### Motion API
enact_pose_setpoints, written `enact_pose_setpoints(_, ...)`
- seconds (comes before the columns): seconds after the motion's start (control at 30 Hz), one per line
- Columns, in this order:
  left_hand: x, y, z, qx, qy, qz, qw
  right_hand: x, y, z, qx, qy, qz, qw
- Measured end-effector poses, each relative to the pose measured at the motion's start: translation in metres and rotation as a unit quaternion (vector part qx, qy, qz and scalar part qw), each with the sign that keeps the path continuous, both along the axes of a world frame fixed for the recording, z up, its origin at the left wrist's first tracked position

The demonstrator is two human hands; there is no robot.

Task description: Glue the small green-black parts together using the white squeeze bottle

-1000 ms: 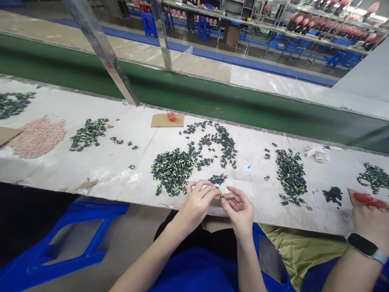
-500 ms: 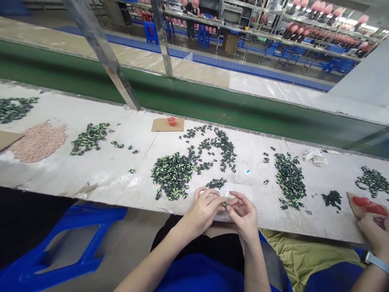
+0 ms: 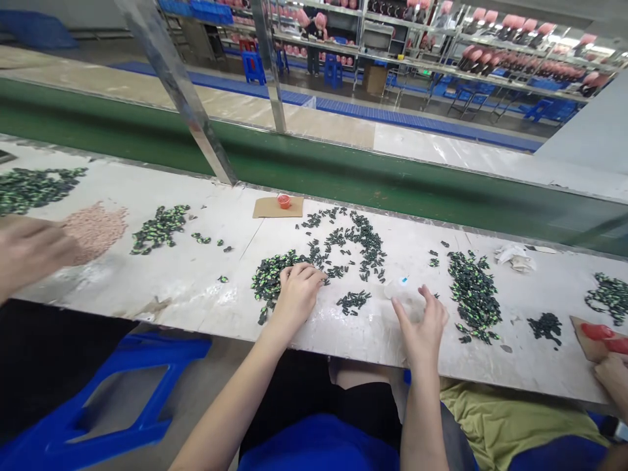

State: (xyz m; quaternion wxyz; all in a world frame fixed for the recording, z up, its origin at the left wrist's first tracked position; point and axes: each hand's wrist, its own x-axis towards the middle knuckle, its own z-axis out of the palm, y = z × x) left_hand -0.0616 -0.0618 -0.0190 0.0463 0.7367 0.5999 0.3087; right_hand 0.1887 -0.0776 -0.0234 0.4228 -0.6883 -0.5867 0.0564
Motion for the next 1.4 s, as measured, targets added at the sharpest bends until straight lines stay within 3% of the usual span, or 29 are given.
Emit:
enact_pose_setpoints(0.13,0.004,0.009,-0.004,-0.005,0.021,-0.005,1.000,-0.012,0.015,-0.006,-0.033,0.038,0.045,0.998)
enact_pose_setpoints(0.23,0.001,0.017,-0.010,-0.012,0.038,-0.024,0.999,-0.018,0.017,-0.004,-0.042,0.135,0.057,0.988)
enact_pose_setpoints(0.4,-0.004,0.023,-0.015,-0.025,0.050,-0.068,0.996,-0.020,0.003,0.003,-0.073,0.342,0.105,0.931)
enact_pose_setpoints(0.63,0.008,-0.031,-0.009,-0.020,0.013,-0.075,0.997,-0.015,-0.019,0.001,-0.036,0.467,0.091,0.879)
enact_pose_setpoints(0.73,0.023,-0.051,-0.013,-0.032,-0.021,-0.090,0.995,-0.024,-0.022,-0.001,-0.037,0.508,0.086,0.856)
enact_pose_setpoints(0.87,0.036,-0.061,-0.024,-0.017,-0.086,-0.066,0.994,-0.037,-0.023,-0.007,-0.014,0.548,0.039,0.835)
enact_pose_setpoints(1.07,0.038,-0.061,-0.033,0.004,-0.134,-0.054,0.989,-0.033,-0.025,-0.015,-0.055,0.448,0.056,0.891)
enact_pose_setpoints(1.23,0.036,-0.058,-0.030,0.009,-0.145,-0.067,0.987,-0.035,-0.027,-0.009,-0.080,0.394,0.038,0.915)
enact_pose_setpoints(1.4,0.034,-0.057,-0.026,-0.004,-0.142,-0.064,0.988,-0.042,-0.026,0.000,-0.102,0.356,0.063,0.927)
